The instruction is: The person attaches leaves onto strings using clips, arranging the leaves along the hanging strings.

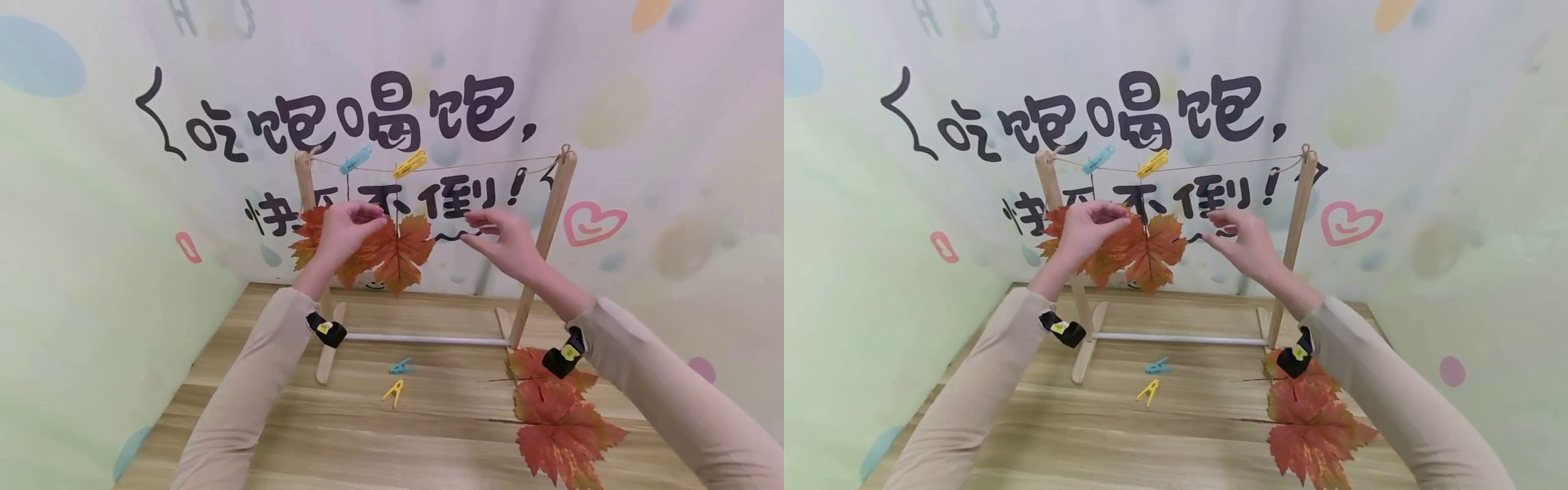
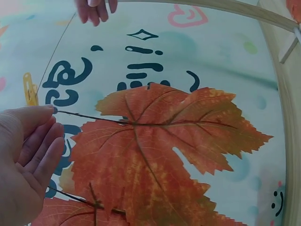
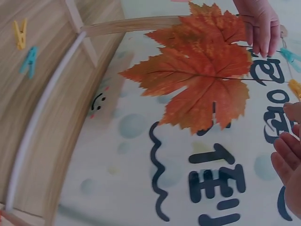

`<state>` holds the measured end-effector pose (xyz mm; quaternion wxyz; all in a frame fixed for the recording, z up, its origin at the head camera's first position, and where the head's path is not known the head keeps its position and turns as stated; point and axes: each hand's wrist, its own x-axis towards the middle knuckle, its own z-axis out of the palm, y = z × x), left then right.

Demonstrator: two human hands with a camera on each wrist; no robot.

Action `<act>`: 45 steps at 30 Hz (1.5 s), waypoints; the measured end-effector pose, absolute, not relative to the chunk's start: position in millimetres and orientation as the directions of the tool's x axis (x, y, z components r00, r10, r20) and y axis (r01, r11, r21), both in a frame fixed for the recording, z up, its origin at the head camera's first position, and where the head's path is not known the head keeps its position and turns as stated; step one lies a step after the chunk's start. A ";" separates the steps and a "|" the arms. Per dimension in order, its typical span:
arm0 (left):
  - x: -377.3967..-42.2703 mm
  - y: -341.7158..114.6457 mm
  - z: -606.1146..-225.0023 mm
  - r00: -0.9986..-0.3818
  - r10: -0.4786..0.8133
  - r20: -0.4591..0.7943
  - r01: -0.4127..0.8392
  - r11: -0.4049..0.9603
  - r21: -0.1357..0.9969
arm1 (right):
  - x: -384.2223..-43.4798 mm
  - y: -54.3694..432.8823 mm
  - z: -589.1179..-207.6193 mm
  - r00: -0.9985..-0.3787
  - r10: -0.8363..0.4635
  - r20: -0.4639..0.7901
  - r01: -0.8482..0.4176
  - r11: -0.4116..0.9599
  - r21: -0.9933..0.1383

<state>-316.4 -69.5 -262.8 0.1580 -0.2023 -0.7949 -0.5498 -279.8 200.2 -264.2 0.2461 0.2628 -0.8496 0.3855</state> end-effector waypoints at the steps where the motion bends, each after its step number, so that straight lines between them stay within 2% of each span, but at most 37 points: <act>1: -315.2 -69.4 -265.4 -0.864 0.163 0.476 0.503 0.317 0.804 | -278.9 202.5 -268.8 -0.748 -0.260 0.611 -0.631 0.565 -0.532; 9: -308.9 -73.1 -292.5 -0.847 0.274 0.455 0.530 0.394 0.751 | -271.8 223.3 -310.4 -0.797 -0.260 0.546 -0.576 0.601 -0.554; 17: -309.6 -86.1 -330.5 -0.868 0.271 0.416 0.495 0.421 0.760 | -259.5 245.3 -359.4 -0.849 -0.241 0.470 -0.510 0.606 -0.610; 23: -301.5 -92.0 -364.4 -0.868 0.279 0.411 0.492 0.379 0.784 | -248.8 257.9 -400.7 -0.878 -0.241 0.414 -0.470 0.600 -0.648; 31: -290.9 -93.5 -403.8 -0.908 0.272 0.318 0.410 0.421 0.809 | -236.4 269.5 -444.7 -0.870 -0.274 0.411 -0.489 0.587 -0.645; 35: -287.3 -91.5 -417.4 -0.904 0.296 0.307 0.410 0.404 0.818 | -226.8 270.7 -457.1 -0.893 -0.297 0.339 -0.451 0.590 -0.670; 40: -286.5 -92.7 -436.7 -0.875 0.398 0.275 0.428 0.374 0.823 | -215.1 270.5 -468.3 -0.928 -0.310 0.208 -0.360 0.599 -0.715; 45: -289.0 -93.4 -455.9 -0.873 0.436 0.218 0.401 0.389 0.829 | -214.1 280.3 -496.3 -0.925 -0.352 0.140 -0.334 0.583 -0.740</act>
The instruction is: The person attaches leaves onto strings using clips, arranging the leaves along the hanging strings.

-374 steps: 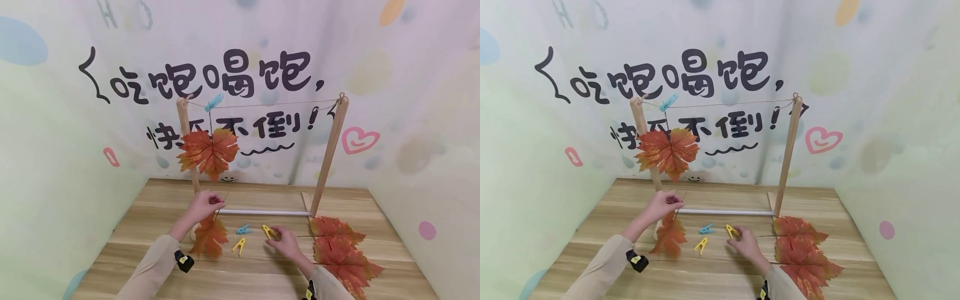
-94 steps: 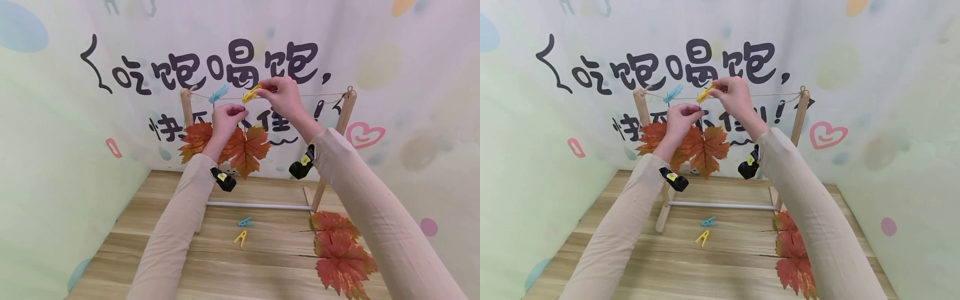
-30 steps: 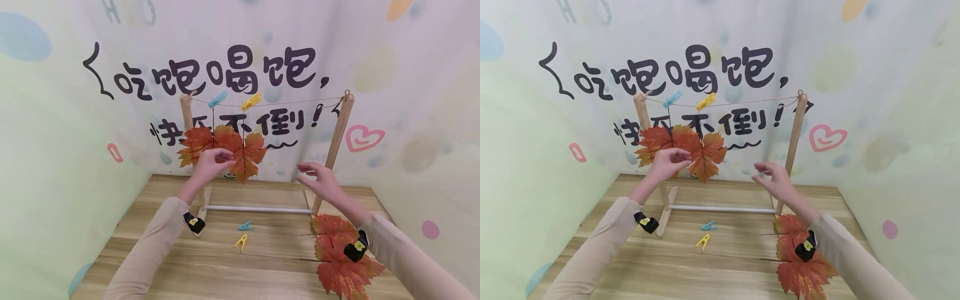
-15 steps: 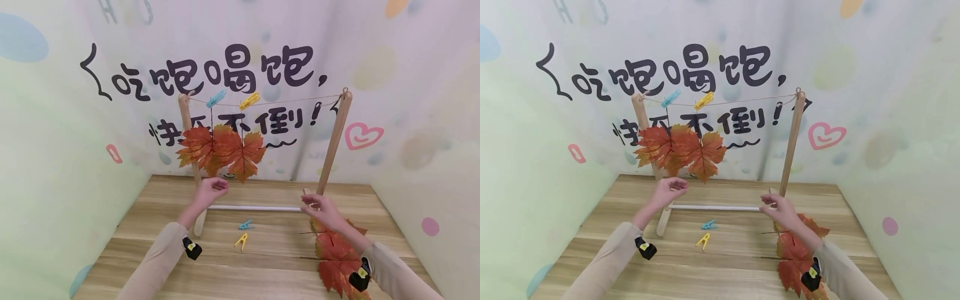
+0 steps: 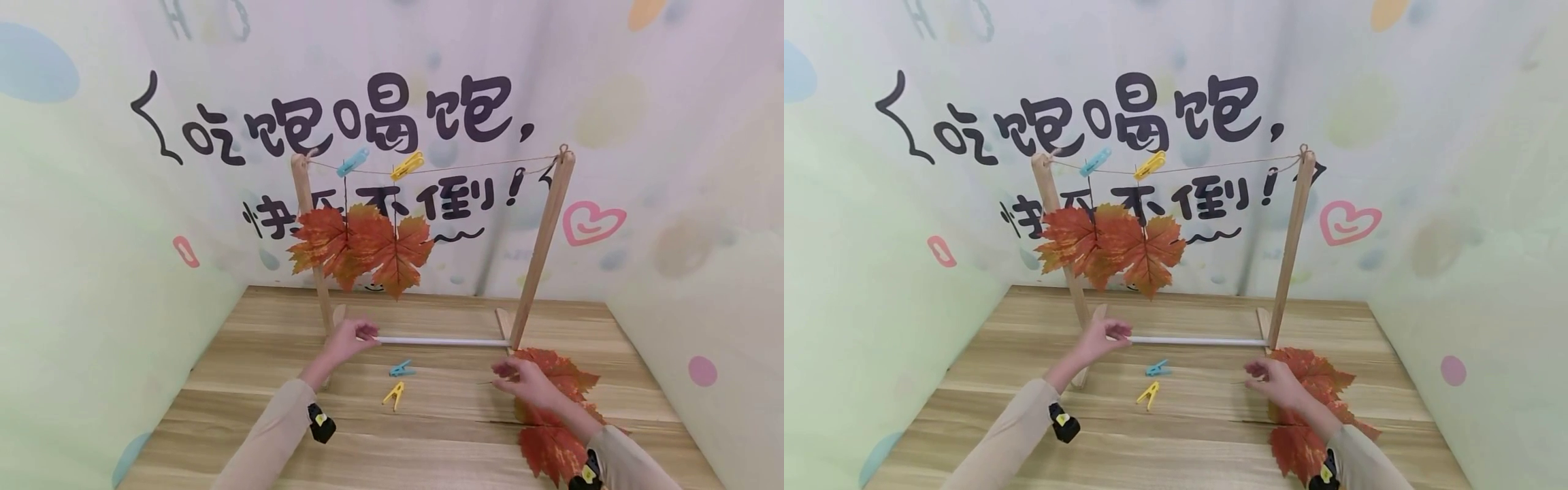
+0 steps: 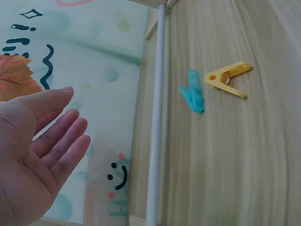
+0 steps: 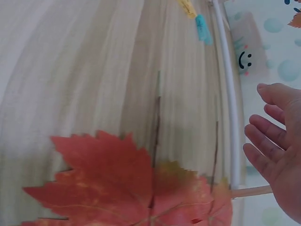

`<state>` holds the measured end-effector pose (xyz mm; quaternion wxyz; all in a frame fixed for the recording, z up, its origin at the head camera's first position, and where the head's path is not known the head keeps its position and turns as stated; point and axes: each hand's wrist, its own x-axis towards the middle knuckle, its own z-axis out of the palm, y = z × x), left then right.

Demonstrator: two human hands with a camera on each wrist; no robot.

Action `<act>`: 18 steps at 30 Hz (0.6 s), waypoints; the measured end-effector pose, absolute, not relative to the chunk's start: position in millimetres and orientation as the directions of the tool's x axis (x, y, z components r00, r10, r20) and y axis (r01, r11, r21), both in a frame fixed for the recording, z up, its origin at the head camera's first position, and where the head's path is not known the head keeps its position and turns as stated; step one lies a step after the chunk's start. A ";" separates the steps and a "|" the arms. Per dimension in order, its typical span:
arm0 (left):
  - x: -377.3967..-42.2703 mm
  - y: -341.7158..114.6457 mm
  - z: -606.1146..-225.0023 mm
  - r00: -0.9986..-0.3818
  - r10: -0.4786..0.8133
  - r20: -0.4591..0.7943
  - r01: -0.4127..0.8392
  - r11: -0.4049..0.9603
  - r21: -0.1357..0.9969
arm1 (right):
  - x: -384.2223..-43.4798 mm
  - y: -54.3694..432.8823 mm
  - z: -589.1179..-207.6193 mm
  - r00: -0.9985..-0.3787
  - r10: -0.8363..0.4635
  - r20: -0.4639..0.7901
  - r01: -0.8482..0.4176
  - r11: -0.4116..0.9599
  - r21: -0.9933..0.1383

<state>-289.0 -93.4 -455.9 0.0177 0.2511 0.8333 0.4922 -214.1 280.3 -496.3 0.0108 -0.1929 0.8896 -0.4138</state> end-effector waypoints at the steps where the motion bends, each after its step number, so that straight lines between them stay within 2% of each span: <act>1: -288.9 -93.7 -458.7 -0.869 0.443 0.221 0.407 0.385 0.828 | -212.8 281.1 -499.6 -0.923 -0.363 0.129 -0.333 0.582 -0.742; 7: -284.3 -95.3 -470.0 -0.870 0.446 0.210 0.392 0.366 0.844 | -204.7 281.9 -513.3 -0.915 -0.398 0.067 -0.310 0.587 -0.748; 18: -274.6 -91.6 -493.5 -0.891 0.436 0.128 0.334 0.436 0.836 | -194.0 287.0 -540.5 -0.884 -0.466 0.034 -0.344 0.599 -0.723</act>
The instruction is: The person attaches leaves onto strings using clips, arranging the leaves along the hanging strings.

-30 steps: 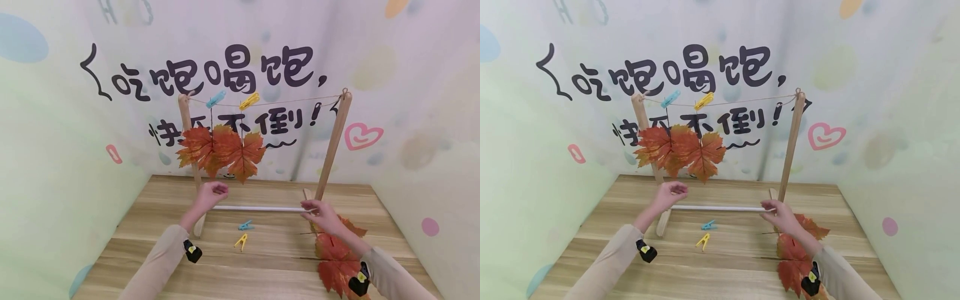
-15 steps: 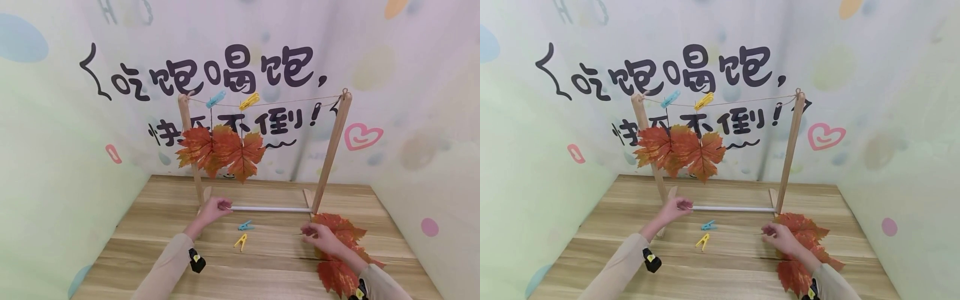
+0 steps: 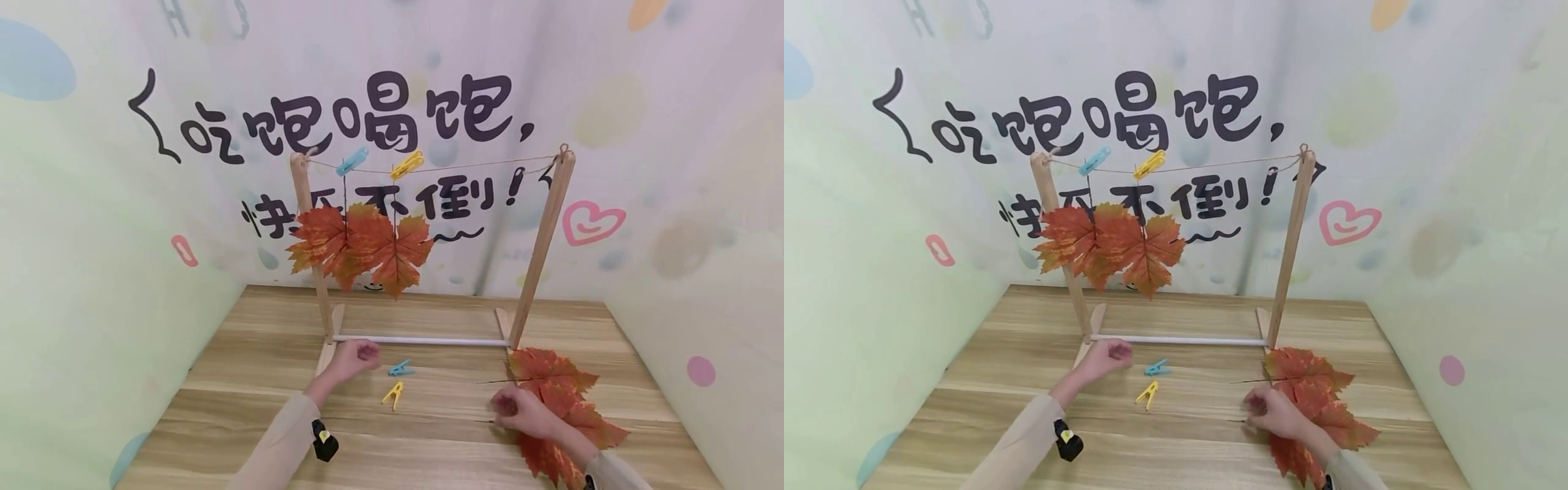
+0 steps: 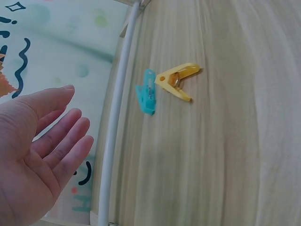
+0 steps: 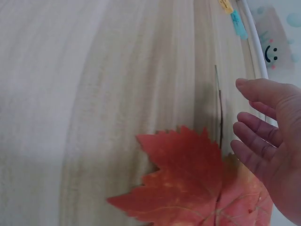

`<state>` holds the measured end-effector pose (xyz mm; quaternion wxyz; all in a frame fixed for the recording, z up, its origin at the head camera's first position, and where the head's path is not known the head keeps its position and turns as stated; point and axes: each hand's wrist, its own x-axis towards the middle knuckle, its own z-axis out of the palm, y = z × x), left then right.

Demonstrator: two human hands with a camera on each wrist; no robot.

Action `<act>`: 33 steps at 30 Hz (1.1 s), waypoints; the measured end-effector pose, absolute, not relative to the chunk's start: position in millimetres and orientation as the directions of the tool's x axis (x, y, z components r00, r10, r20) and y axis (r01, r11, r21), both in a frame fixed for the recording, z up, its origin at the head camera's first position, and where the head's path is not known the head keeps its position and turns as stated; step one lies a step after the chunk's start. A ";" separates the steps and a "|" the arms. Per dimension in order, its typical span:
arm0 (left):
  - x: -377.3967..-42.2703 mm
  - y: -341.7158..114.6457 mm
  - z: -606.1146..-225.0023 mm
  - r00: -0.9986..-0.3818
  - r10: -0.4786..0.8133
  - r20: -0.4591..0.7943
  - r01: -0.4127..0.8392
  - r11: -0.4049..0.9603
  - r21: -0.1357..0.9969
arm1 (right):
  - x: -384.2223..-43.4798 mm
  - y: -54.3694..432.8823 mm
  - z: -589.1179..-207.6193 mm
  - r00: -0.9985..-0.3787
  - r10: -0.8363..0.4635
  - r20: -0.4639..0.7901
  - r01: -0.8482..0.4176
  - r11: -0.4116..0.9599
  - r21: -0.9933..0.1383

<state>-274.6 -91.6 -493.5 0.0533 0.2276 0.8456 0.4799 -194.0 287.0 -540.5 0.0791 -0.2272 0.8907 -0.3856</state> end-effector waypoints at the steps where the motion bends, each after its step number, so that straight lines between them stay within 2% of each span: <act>1: -273.7 -91.5 -495.4 -0.891 0.438 0.122 0.329 0.435 0.838 | -193.5 286.9 -542.0 -0.883 -0.468 0.035 -0.345 0.598 -0.723; 9: -267.5 -87.7 -506.5 -0.897 0.435 0.077 0.272 0.408 0.872 | -188.8 286.7 -550.3 -0.879 -0.472 0.058 -0.375 0.612 -0.697; 22: -261.0 -82.5 -521.0 -0.880 0.464 0.103 0.291 0.354 0.889 | -187.4 285.9 -555.9 -0.856 -0.517 0.023 -0.379 0.597 -0.707; 31: -243.9 -77.3 -496.9 -0.877 0.463 0.124 0.301 0.329 0.895 | -190.2 284.4 -546.5 -0.839 -0.539 0.069 -0.436 0.592 -0.678; 33: -244.9 -77.7 -501.1 -0.875 0.465 0.133 0.311 0.331 0.891 | -192.1 284.2 -541.3 -0.839 -0.538 0.080 -0.444 0.592 -0.673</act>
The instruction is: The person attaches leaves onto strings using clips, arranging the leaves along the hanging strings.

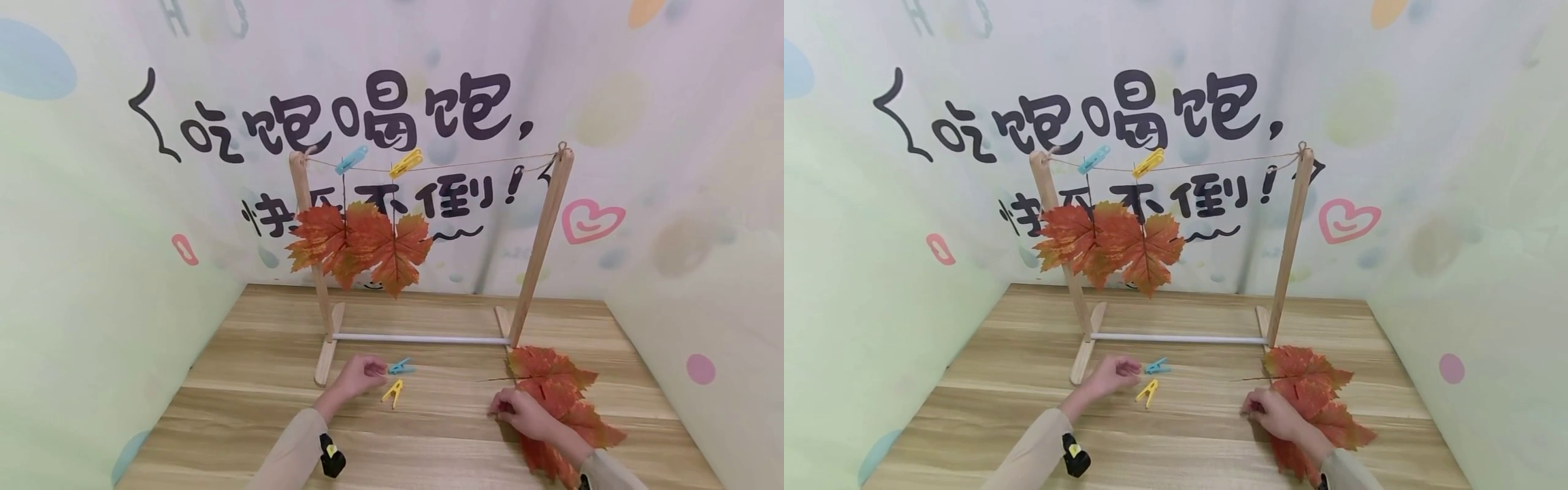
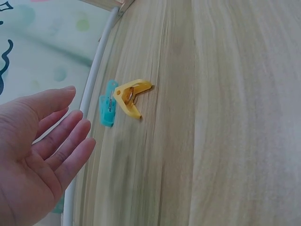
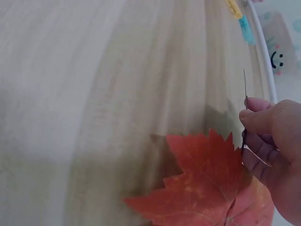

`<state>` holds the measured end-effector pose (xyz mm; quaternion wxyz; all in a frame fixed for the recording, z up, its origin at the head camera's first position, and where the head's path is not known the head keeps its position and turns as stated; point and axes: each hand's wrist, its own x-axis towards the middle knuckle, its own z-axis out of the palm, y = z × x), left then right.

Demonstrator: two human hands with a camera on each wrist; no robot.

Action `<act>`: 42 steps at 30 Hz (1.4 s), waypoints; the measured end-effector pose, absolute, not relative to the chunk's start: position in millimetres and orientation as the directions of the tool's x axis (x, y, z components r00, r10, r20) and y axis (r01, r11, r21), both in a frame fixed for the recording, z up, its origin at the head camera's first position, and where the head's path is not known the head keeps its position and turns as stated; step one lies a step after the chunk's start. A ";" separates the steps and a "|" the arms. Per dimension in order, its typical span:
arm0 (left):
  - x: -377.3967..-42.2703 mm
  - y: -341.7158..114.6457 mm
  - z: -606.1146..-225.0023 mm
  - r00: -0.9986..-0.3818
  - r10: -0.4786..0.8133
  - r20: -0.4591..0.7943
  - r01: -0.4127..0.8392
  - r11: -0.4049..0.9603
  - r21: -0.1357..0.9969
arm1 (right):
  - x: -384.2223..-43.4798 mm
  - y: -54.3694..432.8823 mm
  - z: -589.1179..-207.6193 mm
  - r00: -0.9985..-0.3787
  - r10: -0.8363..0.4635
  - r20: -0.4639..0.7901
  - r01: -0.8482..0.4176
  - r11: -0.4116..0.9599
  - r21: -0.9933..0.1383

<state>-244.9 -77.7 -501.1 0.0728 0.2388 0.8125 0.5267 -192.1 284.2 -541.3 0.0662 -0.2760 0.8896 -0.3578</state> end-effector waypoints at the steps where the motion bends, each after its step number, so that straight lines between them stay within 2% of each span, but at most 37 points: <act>1: -246.1 -78.0 -504.8 -0.879 0.461 0.124 0.303 0.337 0.891 | -193.2 284.3 -538.9 -0.840 -0.537 0.081 -0.444 0.593 -0.672; 6: -254.6 -79.1 -528.3 -0.887 0.456 0.074 0.277 0.397 0.875 | -197.6 285.9 -528.5 -0.850 -0.524 0.046 -0.415 0.613 -0.672; 14: -250.3 -76.6 -535.1 -0.875 0.482 0.041 0.265 0.408 0.874 | -201.1 282.9 -513.3 -0.859 -0.511 0.036 -0.414 0.652 -0.635; 22: -246.9 -71.8 -537.1 -0.875 0.483 -0.039 0.236 0.495 0.836 | -203.0 284.5 -489.5 -0.846 -0.520 0.117 -0.477 0.639 -0.603; 31: -242.1 -68.4 -539.3 -0.884 0.467 -0.010 0.258 0.506 0.823 | -212.6 282.4 -468.9 -0.837 -0.503 0.214 -0.525 0.627 -0.575; 42: -227.6 -57.3 -549.7 -0.940 0.341 -0.011 0.196 0.567 0.800 | -217.1 267.2 -466.0 -0.837 -0.492 0.241 -0.528 0.605 -0.596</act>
